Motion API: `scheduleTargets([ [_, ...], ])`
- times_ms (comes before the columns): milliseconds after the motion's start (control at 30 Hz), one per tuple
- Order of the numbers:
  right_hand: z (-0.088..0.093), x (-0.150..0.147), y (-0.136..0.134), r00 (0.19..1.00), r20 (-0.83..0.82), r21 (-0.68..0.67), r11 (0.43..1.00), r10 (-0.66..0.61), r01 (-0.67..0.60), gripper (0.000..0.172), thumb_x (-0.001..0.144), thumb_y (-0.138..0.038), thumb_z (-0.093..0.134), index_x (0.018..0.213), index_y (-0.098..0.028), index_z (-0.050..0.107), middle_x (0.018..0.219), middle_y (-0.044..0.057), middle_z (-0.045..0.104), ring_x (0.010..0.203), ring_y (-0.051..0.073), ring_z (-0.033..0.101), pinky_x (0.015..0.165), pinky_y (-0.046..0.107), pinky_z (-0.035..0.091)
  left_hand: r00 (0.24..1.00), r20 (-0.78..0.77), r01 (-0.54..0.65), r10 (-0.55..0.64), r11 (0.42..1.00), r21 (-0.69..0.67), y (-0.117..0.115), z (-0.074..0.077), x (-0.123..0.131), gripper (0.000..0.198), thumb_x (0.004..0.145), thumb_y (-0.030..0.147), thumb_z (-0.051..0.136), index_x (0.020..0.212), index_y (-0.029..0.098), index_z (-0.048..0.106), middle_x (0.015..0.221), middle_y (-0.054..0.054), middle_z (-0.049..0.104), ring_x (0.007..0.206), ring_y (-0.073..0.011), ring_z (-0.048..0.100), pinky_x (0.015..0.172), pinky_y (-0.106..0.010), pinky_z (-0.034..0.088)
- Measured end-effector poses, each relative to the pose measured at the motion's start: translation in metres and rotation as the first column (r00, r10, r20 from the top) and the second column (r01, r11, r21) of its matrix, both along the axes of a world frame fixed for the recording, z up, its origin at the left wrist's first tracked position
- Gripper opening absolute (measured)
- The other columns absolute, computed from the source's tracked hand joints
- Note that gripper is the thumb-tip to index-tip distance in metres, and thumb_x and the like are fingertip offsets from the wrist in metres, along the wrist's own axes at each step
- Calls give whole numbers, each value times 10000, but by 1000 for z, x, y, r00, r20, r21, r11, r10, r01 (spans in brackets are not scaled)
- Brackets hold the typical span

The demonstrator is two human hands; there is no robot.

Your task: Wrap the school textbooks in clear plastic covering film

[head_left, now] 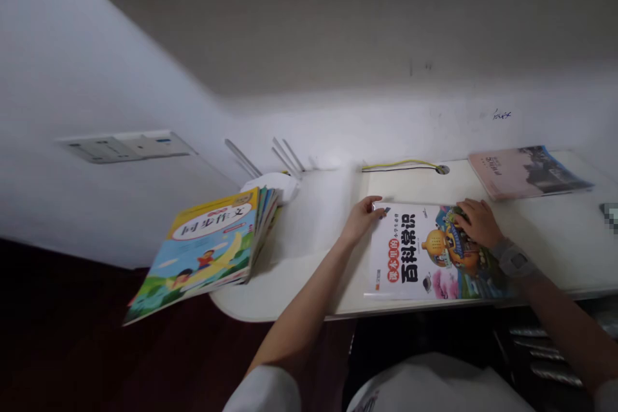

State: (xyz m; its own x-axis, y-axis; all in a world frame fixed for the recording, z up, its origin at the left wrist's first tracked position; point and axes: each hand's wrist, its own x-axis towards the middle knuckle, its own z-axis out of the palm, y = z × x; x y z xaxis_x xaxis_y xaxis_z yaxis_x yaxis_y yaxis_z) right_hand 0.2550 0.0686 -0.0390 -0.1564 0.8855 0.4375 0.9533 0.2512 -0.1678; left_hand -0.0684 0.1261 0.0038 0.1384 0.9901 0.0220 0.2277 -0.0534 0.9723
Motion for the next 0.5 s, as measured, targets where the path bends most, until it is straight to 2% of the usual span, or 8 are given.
scheduleTargets([
  [100, 9, 10, 8, 992, -97, -18, 997, 77, -79, 308, 873, -365, 457, 1052, -166, 610, 1058, 120, 657, 1024, 265, 579, 963, 468, 349, 994, 88, 70, -65, 996, -48, 0, 10, -5, 355, 605, 378, 727, 847, 138, 630, 666, -19, 656, 609, -133, 564, 610, -254, 414],
  [233, 27, 28, 17, 924, -328, -116, 963, 195, -244, 301, 825, -388, 500, 1015, -184, 613, 974, 93, 666, 886, 219, 611, 811, 366, 463, 995, 89, 49, -45, 998, -44, -5, 15, -8, 348, 594, 445, 743, 708, 136, 630, 647, -23, 661, 587, -120, 552, 611, -249, 405],
  [400, 51, 47, 18, 875, -458, -331, 884, 155, -329, 288, 767, -461, 543, 787, -184, 620, 680, 10, 607, 636, 154, 525, 614, 289, 425, 999, 38, -4, 6, 998, -64, -6, 12, -10, 392, 608, 508, 720, 691, 134, 635, 619, -22, 652, 550, -111, 539, 566, -238, 400],
  [500, 60, 51, 22, 862, -491, -406, 841, 128, -357, 363, 761, -521, 533, 731, -169, 615, 619, -4, 555, 587, 130, 462, 578, 273, 374, 998, -67, -19, 18, 1000, -13, -5, 9, -9, 405, 668, 542, 650, 708, 139, 629, 635, -33, 655, 559, -120, 553, 553, -235, 407],
])
